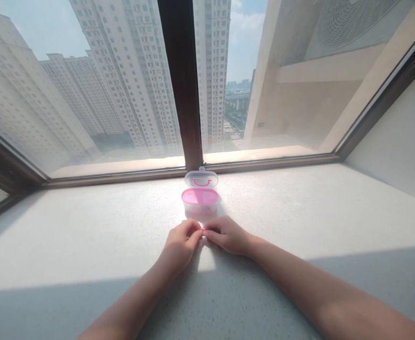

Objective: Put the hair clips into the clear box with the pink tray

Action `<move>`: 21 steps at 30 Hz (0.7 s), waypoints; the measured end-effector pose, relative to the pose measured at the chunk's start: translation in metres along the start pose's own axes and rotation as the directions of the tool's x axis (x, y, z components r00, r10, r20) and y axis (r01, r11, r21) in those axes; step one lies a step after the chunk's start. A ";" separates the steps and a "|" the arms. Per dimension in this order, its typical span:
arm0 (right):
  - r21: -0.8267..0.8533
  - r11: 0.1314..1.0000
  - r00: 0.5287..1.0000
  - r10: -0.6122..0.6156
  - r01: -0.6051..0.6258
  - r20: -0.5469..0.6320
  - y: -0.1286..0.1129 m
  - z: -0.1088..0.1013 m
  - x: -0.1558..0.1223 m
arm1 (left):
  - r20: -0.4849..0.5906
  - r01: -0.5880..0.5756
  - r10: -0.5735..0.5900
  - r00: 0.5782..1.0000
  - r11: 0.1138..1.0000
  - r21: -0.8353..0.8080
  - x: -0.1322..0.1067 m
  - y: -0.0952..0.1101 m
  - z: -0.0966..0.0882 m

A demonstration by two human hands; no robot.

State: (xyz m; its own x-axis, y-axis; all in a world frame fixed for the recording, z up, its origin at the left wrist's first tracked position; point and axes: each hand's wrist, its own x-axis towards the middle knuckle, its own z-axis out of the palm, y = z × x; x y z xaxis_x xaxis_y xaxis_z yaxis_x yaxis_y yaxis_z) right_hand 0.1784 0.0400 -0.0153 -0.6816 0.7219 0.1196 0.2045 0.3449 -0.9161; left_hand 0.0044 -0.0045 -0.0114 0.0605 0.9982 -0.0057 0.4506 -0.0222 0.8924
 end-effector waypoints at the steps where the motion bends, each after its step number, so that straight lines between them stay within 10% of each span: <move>1: 0.007 1.000 1.000 0.002 -0.002 -0.004 0.000 0.000 0.000 | 0.017 0.025 -0.024 1.000 0.998 -0.064 0.000 -0.001 0.001; 21: 0.086 0.996 0.995 0.034 -0.026 -0.090 -0.001 0.001 0.003 | 0.316 0.116 -0.076 0.946 0.988 -0.107 0.006 -0.008 -0.007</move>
State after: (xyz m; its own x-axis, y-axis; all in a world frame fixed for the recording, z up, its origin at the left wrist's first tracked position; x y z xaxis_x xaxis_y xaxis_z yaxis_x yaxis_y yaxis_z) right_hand 0.1755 0.0417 -0.0144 -0.6087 0.7839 0.1226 0.1608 0.2732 -0.9484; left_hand -0.0050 0.0018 -0.0154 0.3046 0.9276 -0.2164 0.3569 0.0995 0.9288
